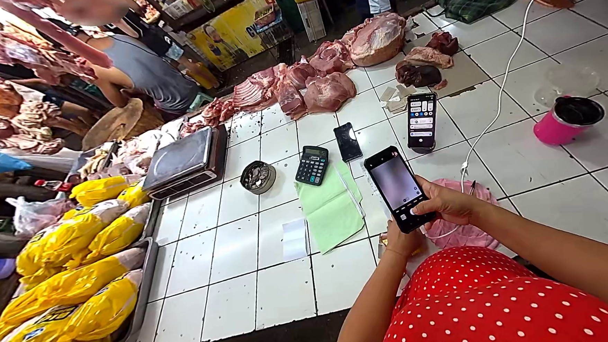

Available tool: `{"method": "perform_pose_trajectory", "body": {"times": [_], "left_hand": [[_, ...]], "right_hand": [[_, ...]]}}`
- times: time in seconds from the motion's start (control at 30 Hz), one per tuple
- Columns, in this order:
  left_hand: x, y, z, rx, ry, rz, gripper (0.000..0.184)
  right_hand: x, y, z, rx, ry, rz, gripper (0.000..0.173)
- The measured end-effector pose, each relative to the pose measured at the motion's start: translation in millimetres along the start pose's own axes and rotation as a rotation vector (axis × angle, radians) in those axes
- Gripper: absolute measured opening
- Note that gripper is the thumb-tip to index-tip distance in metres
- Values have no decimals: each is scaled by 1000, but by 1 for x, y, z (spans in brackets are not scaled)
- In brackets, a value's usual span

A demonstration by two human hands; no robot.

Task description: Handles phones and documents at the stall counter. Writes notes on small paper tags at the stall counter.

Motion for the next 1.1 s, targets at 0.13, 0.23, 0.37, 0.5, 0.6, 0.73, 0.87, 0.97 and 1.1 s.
{"method": "perform_pose_trajectory", "body": {"times": [0.13, 0.23, 0.37, 0.5, 0.6, 0.73, 0.87, 0.97, 1.1], "left_hand": [[2, -1, -3, -19, -7, 7, 47], [1, -1, -3, -2, 4, 0, 47], [2, -3, -6, -2, 0, -13, 46], [1, -4, -8, 7, 11, -30, 45], [0, -1, -5, 10, 11, -34, 44], [-1, 1, -4, 43, 37, -29, 42], [1, -4, -9, 56, 44, -46, 41], [1, -4, -9, 60, 49, -47, 40], [2, -4, -8, 35, 32, -33, 41]], "right_hand": [[1, 1, 0, -2, 10, 2, 76], [2, 2, 0, -2, 16, 7, 75], [2, 4, -1, 0, 19, 2, 76], [3, 5, -1, 2, 35, -10, 77], [3, 6, -1, -3, 48, -11, 78], [4, 7, -1, -14, 54, -18, 79], [3, 8, -2, -11, 48, -38, 78], [3, 7, -2, -10, 42, -43, 78], [1, 7, -1, -11, 46, -41, 77]]}}
Point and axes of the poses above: each hand's wrist, its own z-axis towards the middle knuckle, its own y-axis out of the palm, x = y × z, the point moved 5 cm from there along z, towards the middle knuckle, and after that the axes turned 14 degrees about -y, right-handed, at the moved point
